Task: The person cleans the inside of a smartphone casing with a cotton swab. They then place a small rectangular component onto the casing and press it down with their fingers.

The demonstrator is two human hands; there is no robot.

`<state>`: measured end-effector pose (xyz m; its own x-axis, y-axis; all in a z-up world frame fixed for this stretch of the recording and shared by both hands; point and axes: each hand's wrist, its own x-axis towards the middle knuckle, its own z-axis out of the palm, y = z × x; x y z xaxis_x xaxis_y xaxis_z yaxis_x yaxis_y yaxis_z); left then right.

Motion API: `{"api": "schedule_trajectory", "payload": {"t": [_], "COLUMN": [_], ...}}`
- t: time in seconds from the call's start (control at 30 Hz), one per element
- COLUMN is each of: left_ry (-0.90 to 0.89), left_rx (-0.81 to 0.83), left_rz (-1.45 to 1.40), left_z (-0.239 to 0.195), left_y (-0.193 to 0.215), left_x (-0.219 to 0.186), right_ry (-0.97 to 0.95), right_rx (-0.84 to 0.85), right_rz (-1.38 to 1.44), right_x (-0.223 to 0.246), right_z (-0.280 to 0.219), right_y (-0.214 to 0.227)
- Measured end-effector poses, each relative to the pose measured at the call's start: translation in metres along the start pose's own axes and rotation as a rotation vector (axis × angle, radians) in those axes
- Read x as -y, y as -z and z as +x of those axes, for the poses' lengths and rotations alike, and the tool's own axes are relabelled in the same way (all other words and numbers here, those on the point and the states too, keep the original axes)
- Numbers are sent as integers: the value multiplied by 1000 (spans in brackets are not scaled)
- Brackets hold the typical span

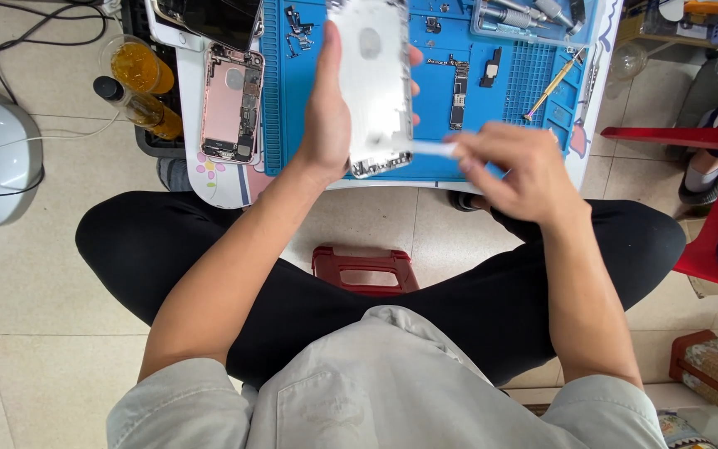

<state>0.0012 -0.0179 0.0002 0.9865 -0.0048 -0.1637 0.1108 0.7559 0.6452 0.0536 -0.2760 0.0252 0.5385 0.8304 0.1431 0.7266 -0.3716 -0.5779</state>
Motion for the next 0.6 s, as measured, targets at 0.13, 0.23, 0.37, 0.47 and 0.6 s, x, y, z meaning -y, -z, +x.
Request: {"api": "schedule_trajectory", "payload": {"t": [0.13,0.23,0.37,0.47,0.6], "left_ry": [-145,-202,-419,-484,-577], "left_rx": [-39,-25,-22,-33,-30], "left_rz": [-69,-142,-71,-140,-89], "left_z": [0,2,2,4,4], "left_y": [2,4,7,9,14], "left_x": [-5,-1,4,10,12], "right_ry": [7,-80,-22,-32,-122], "right_rx": [65,-95,-75,1,-243], "right_rz": [113,-8,-8,256,128], "right_x": [4,1,17,30,28], "right_z": [4,1,-1,1,3], "right_y": [-3,0,-21,-35,-48]}}
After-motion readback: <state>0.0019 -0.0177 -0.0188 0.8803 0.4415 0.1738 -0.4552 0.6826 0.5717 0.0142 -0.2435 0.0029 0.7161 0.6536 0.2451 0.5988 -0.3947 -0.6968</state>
